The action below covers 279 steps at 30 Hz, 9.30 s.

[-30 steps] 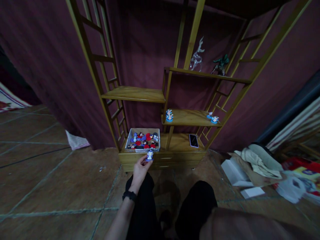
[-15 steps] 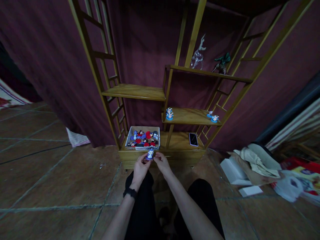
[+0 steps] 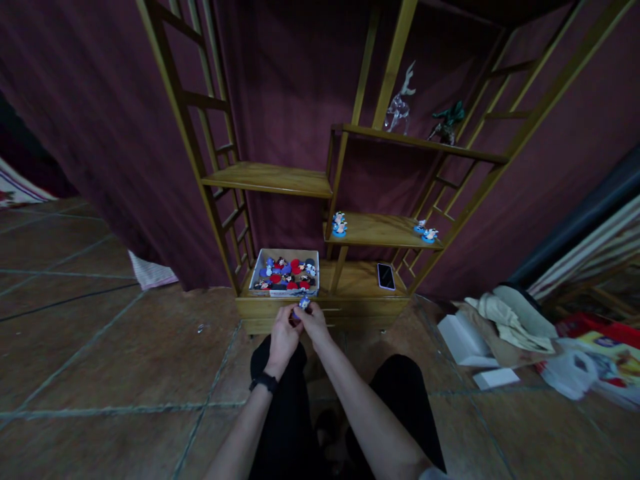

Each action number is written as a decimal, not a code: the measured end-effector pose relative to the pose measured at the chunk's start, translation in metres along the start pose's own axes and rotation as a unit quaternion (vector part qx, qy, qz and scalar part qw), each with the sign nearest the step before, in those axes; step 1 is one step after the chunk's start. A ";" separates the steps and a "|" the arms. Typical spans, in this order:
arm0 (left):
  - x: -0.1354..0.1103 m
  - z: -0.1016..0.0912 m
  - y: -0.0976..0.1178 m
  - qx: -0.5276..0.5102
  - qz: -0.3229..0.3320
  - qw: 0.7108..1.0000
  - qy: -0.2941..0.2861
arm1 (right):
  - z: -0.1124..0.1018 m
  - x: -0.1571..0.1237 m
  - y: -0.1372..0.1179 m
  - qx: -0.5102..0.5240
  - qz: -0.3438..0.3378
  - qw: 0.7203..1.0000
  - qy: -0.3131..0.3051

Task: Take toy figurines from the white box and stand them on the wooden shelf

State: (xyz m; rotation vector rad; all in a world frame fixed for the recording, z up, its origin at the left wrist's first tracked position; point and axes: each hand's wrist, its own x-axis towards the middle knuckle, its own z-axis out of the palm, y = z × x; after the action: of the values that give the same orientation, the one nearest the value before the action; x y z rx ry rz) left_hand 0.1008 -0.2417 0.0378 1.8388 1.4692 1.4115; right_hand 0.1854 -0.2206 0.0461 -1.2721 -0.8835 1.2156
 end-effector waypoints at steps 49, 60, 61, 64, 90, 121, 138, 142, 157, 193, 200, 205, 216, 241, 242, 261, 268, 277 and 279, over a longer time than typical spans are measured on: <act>0.005 -0.002 -0.002 -0.167 -0.169 0.971 0.018 | -0.011 -0.001 0.000 0.245 0.160 0.956 -0.029; 0.003 0.006 0.001 -0.203 -0.133 0.970 -0.001 | -0.015 0.001 -0.001 0.224 0.122 0.967 -0.005; 0.002 0.008 0.001 -0.204 -0.125 0.971 -0.002 | -0.016 0.001 -0.003 0.219 0.110 0.969 0.001; 0.000 0.015 0.001 -0.179 -0.100 0.979 0.008 | -0.023 0.000 -0.007 0.186 0.067 0.980 -0.003; 0.010 0.035 0.019 0.279 0.026 0.948 -0.147 | -0.082 0.032 0.007 0.149 0.120 0.975 -0.118; -0.005 0.032 0.012 0.214 -0.025 0.961 -0.175 | -0.096 0.035 0.020 0.148 0.139 0.950 -0.238; -0.004 0.032 0.043 0.397 0.035 0.887 -0.233 | -0.099 0.027 0.020 0.146 0.086 0.968 -0.184; -0.007 0.034 0.042 0.385 0.082 0.890 -0.232 | -0.103 0.029 0.022 0.142 0.098 0.969 -0.178; -0.007 0.035 0.037 0.364 0.137 0.889 -0.242 | -0.105 0.033 0.024 0.130 0.073 0.971 -0.186; 0.022 0.038 0.007 -0.294 -0.277 0.900 -0.164 | -0.096 0.033 0.016 0.093 -0.018 0.980 -0.173; 0.027 0.032 0.014 -0.342 -0.296 0.868 -0.205 | -0.094 0.034 0.015 0.064 -0.065 0.983 -0.159; 0.026 0.035 0.007 -0.385 -0.300 0.854 -0.182 | -0.093 0.036 0.017 0.063 -0.073 0.980 -0.175; 0.028 0.035 0.010 -0.454 -0.315 0.804 -0.220 | -0.096 0.043 0.025 0.095 -0.074 0.983 -0.139; 0.033 0.050 0.004 -0.397 -0.416 0.799 -0.178 | -0.103 0.038 0.008 0.149 -0.061 0.976 -0.146; 0.034 0.051 0.003 -0.395 -0.419 0.797 -0.179 | -0.103 0.038 0.007 0.150 -0.061 0.975 -0.155; 0.031 0.048 0.003 -0.407 -0.382 0.804 -0.204 | -0.103 0.046 0.019 0.151 -0.033 0.981 -0.120; 0.031 0.048 0.002 -0.397 -0.381 0.808 -0.211 | -0.105 0.047 0.019 0.118 -0.014 0.985 -0.125; 0.031 0.052 -0.002 -0.383 -0.374 0.815 -0.222 | -0.106 0.044 0.017 0.156 -0.008 0.977 -0.144; 0.031 0.051 0.002 -0.383 -0.373 0.812 -0.233 | -0.105 0.044 0.017 0.160 -0.010 0.978 -0.133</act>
State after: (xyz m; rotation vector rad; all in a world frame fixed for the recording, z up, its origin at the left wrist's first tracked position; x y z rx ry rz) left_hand 0.1442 -0.2012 0.0324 0.8383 0.9537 0.8483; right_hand 0.2929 -0.2016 0.0082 -0.8537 -0.8450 1.4680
